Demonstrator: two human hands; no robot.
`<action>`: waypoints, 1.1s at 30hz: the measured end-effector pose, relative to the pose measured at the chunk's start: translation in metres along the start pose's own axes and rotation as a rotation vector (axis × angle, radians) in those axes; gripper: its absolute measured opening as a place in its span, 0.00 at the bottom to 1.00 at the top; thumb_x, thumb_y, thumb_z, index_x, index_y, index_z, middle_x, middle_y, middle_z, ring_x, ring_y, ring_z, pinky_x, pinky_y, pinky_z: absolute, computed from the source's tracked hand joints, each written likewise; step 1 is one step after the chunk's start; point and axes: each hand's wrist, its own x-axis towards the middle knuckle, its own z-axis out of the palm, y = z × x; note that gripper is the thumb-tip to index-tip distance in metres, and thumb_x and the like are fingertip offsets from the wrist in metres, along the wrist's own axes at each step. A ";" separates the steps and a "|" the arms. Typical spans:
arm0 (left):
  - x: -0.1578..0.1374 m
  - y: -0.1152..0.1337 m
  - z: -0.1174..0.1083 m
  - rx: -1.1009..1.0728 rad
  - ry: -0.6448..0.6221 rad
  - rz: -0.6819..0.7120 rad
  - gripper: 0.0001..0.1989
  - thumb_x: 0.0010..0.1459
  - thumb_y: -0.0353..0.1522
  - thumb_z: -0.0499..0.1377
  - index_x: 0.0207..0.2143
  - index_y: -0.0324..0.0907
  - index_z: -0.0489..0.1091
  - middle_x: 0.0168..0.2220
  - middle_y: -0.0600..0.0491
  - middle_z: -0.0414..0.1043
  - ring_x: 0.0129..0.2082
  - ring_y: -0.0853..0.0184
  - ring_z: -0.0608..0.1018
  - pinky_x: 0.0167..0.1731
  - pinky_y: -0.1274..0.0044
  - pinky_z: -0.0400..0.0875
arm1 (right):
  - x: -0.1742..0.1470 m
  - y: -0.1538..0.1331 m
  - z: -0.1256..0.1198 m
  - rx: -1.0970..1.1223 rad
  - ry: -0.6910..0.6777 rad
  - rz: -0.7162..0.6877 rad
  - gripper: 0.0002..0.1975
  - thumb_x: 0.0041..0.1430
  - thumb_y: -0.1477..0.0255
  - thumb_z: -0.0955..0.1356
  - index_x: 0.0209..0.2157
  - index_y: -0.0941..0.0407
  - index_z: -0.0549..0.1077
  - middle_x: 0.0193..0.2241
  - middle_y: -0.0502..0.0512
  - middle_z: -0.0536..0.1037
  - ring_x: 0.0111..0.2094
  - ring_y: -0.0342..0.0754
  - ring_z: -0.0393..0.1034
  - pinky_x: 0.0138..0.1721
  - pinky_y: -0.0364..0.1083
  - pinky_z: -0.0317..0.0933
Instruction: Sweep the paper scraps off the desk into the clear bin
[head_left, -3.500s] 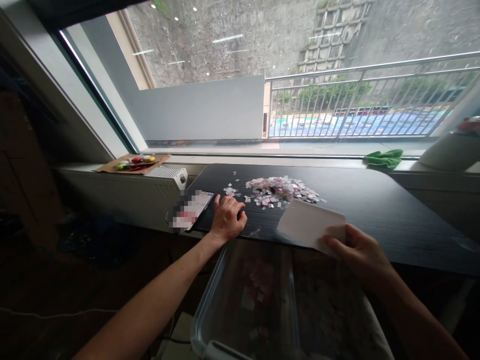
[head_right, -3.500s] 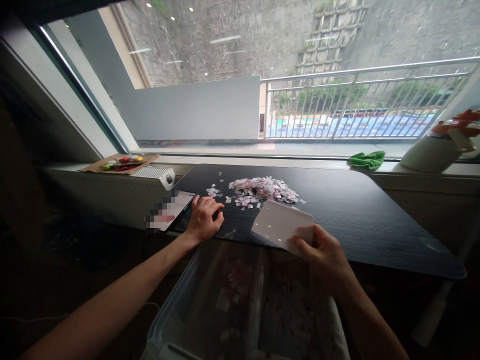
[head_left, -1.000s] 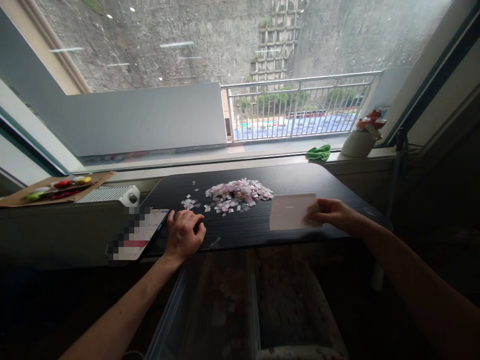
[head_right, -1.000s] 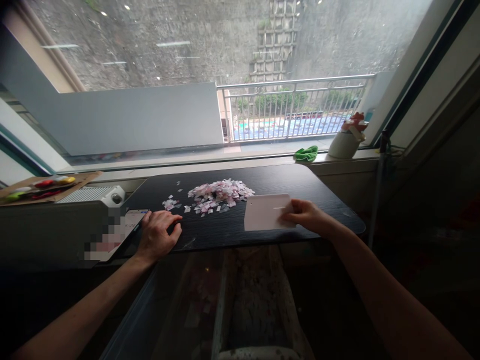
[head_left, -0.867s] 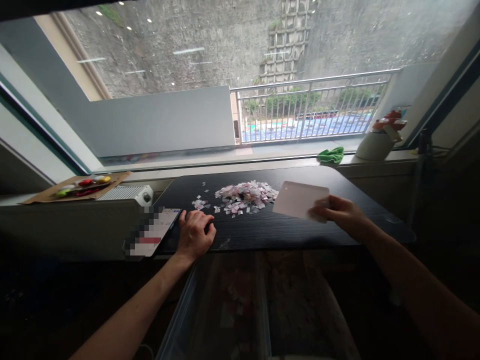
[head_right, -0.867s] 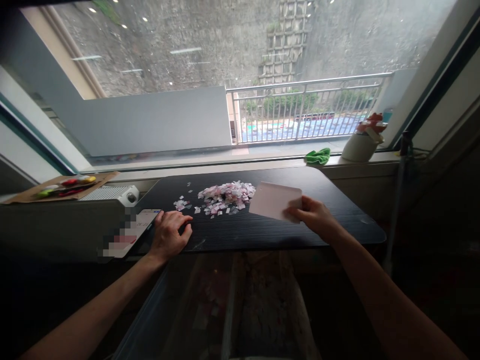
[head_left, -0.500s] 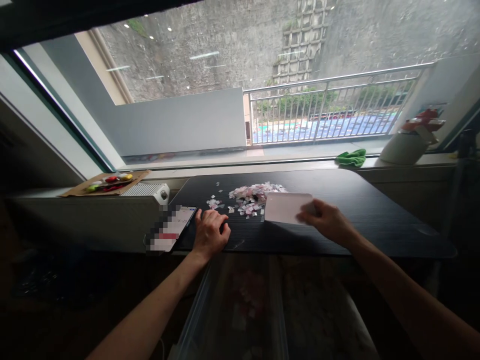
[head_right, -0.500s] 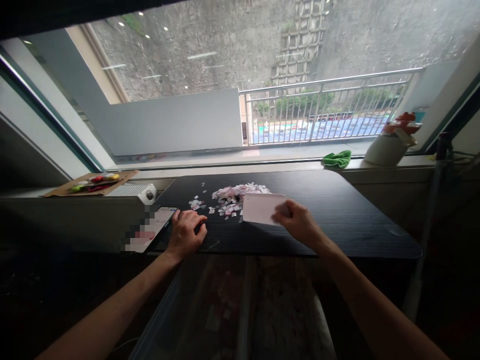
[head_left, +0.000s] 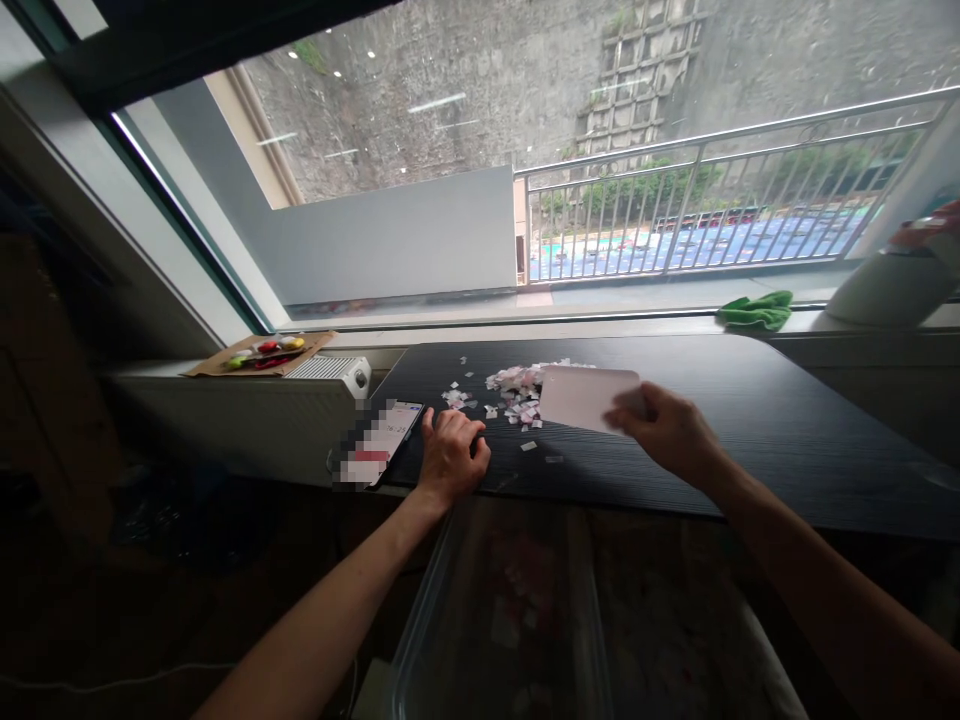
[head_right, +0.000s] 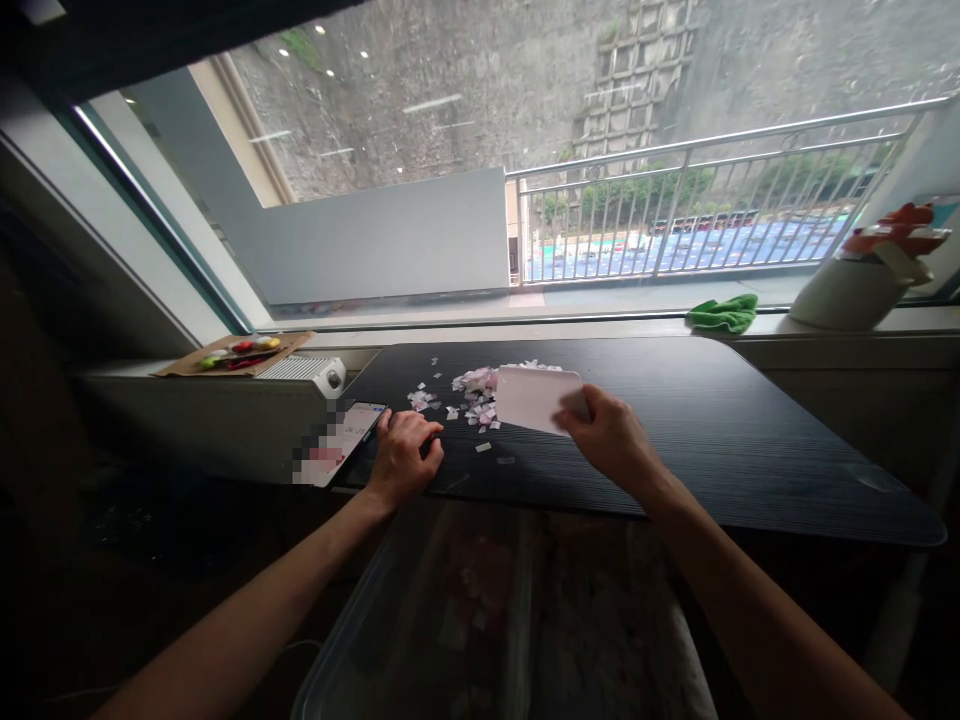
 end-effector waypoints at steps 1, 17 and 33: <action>0.000 0.000 0.000 -0.001 -0.002 -0.003 0.08 0.55 0.29 0.55 0.35 0.45 0.74 0.35 0.50 0.75 0.47 0.56 0.73 0.61 0.52 0.51 | 0.000 0.000 0.001 0.010 0.005 -0.007 0.10 0.47 0.63 0.71 0.29 0.53 0.73 0.21 0.50 0.75 0.24 0.47 0.67 0.26 0.46 0.61; 0.000 0.000 0.000 0.002 -0.006 -0.012 0.08 0.55 0.29 0.55 0.35 0.46 0.74 0.35 0.50 0.75 0.46 0.56 0.73 0.62 0.52 0.49 | -0.006 -0.008 0.004 -0.166 0.010 -0.064 0.09 0.49 0.62 0.69 0.25 0.52 0.69 0.19 0.49 0.71 0.22 0.47 0.63 0.25 0.45 0.56; 0.000 0.001 0.000 0.012 -0.005 -0.009 0.08 0.55 0.29 0.56 0.35 0.45 0.74 0.36 0.50 0.75 0.46 0.56 0.73 0.62 0.53 0.49 | -0.017 -0.013 -0.017 -0.203 0.007 -0.010 0.09 0.49 0.61 0.69 0.27 0.51 0.71 0.19 0.50 0.73 0.22 0.49 0.66 0.25 0.46 0.57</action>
